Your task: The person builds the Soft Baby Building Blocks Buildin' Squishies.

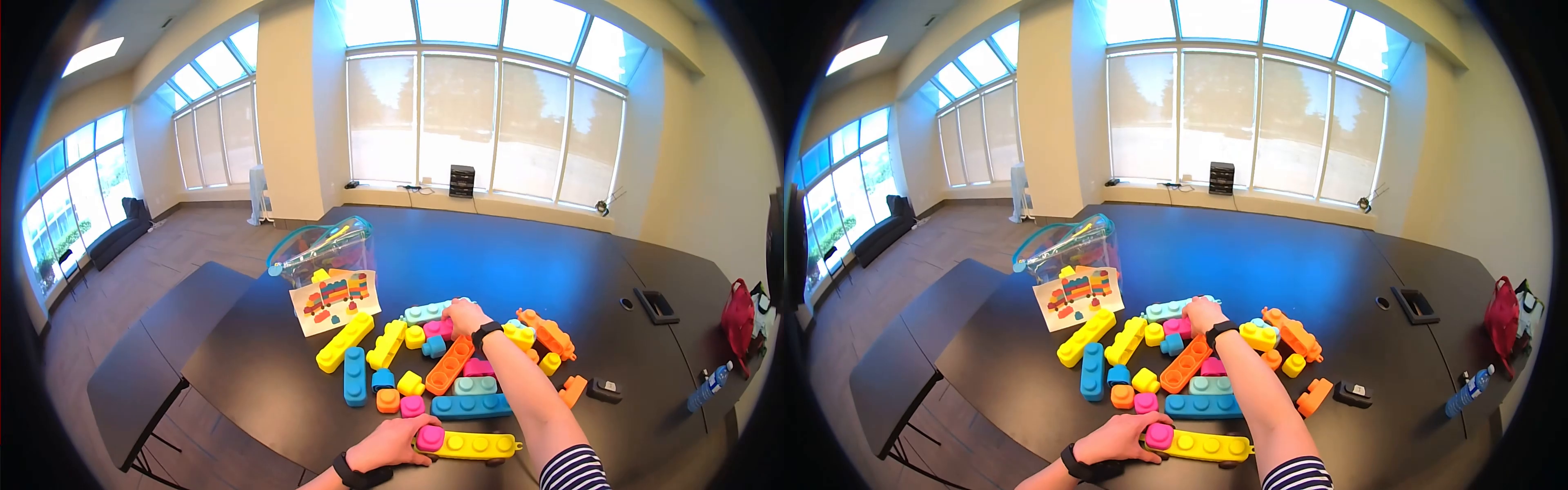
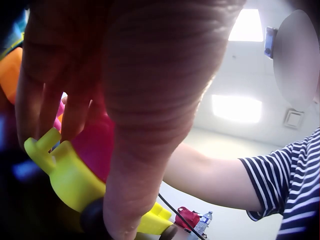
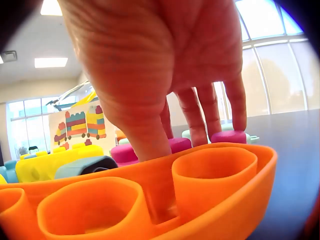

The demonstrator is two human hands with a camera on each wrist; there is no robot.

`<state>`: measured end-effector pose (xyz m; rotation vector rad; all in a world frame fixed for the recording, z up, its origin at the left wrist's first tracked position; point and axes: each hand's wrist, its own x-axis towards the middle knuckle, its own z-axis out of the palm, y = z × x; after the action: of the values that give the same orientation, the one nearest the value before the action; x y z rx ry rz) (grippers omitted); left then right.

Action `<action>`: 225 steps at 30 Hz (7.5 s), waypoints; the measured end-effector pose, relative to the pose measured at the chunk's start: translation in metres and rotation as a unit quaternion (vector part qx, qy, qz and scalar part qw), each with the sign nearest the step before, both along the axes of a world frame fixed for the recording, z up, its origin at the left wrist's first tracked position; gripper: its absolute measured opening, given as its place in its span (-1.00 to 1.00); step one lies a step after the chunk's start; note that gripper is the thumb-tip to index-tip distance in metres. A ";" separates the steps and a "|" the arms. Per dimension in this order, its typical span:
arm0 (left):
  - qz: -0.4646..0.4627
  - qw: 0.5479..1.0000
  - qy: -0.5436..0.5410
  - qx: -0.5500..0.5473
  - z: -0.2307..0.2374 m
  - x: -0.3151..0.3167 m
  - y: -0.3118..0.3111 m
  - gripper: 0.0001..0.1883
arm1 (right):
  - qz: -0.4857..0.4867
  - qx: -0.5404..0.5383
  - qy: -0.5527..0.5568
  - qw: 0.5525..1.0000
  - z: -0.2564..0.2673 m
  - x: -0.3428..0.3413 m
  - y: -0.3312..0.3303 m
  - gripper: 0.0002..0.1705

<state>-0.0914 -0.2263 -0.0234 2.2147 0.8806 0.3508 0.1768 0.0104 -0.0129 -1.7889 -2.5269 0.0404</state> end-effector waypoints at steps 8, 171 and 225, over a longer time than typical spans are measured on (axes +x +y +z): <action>0.011 1.000 -0.006 0.007 0.001 0.000 0.000 -0.21 | 0.007 0.114 0.144 0.983 0.047 0.016 -0.045 -0.38; 0.056 0.982 -0.165 0.071 0.015 0.027 -0.022 -0.35 | 0.032 -0.126 0.451 0.883 0.054 0.074 -0.316 -0.63; 0.063 0.986 -0.152 0.013 0.009 0.021 -0.022 -0.34 | -0.129 0.062 0.107 0.984 0.025 0.181 -0.308 -0.40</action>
<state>-0.0706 -0.2486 -0.0140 2.0607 0.8515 0.7419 0.3574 -0.2972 0.0125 -1.9292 -2.0914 0.0604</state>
